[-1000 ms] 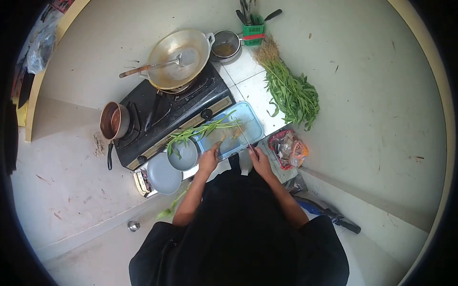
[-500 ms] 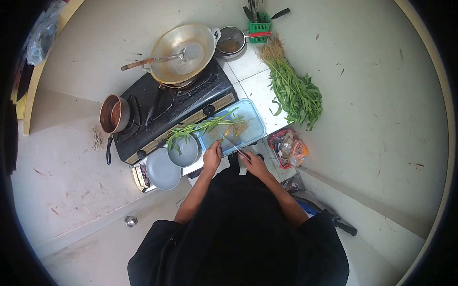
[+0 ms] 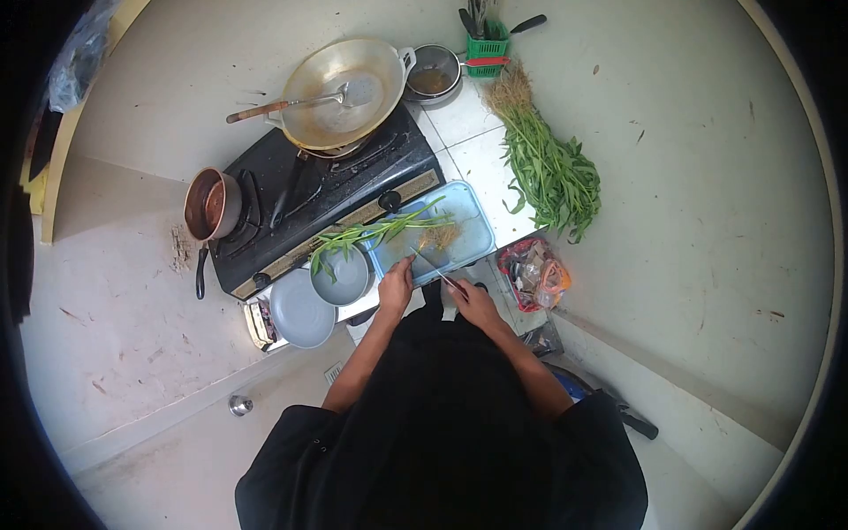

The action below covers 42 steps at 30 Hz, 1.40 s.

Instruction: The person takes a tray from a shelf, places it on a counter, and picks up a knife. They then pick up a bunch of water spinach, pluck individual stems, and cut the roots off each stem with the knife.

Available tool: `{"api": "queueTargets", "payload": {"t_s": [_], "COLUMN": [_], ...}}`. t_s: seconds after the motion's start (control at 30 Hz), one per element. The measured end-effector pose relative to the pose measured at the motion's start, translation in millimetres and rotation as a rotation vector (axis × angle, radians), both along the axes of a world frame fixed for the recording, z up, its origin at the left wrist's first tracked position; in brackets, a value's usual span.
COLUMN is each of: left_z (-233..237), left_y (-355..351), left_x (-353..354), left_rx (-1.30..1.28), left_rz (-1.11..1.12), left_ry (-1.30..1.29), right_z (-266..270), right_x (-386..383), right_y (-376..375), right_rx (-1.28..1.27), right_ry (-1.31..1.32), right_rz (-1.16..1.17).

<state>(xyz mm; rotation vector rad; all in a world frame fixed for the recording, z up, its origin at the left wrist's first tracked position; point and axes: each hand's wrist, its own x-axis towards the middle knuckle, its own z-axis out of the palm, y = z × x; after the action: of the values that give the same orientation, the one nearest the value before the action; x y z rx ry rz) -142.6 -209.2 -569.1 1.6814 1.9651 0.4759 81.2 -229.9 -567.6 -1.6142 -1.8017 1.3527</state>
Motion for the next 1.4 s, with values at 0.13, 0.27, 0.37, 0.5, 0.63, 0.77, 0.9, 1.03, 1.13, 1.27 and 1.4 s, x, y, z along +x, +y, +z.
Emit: {"api": "queueTargets", "payload": {"t_s": [0.13, 0.27, 0.37, 0.5, 0.63, 0.77, 0.9, 1.03, 1.13, 1.27, 1.4], "left_z": [0.7, 0.9, -7.0, -8.9, -8.3, -8.2, -8.4, -7.2, -3.5, -1.4, -0.4], "left_y": [0.7, 0.4, 0.2, 1.2, 1.5, 1.2, 0.6, 0.3, 0.7, 0.1, 3.0], "left_x": [-0.9, -1.3, -2.7, -4.5, -4.7, -2.6, -1.3, -2.2, -1.2, -4.2, -3.8], "left_rx": [0.023, 0.01, 0.075, 0.081, 0.079, 0.049, 0.06, 0.04, 0.023, 0.016, 0.039], "left_rz": [-0.007, -0.016, -0.019, -0.031, -0.05, -0.05, -0.048, -0.051, -0.061, -0.084, -0.094], "left_ry": [-0.021, -0.01, -0.015, -0.007, 0.017, 0.065, 0.086, 0.102, 0.099, 0.105, 0.1], "right_z": [-6.3, -3.2, -5.8, 0.8, 4.6, 10.6, 7.8, 7.0, -2.1, -1.9, 8.1], "right_x": [-0.7, -1.7, -2.4, -9.5, -24.7, -21.0, -5.5, -12.7, -28.8, -39.1, -15.8], "right_y": [-1.2, -2.1, -2.2, 4.7, 17.5, 16.5, 0.5, 3.5, 15.3, 20.5, 5.9], "right_rx": [0.054, 0.079, 0.131, 0.162, 0.163, 0.177, 0.192, 0.159, 0.166, 0.159, 0.169], "right_ry": [-0.01, -0.019, -0.048, -0.105, -0.095, -0.138, -0.14, -0.145, -0.125, -0.16, -0.125], "right_rz": [-0.009, -0.023, -0.02, -0.016, -0.015, -0.019, -0.033, -0.045, -0.048, -0.065, -0.077]}}
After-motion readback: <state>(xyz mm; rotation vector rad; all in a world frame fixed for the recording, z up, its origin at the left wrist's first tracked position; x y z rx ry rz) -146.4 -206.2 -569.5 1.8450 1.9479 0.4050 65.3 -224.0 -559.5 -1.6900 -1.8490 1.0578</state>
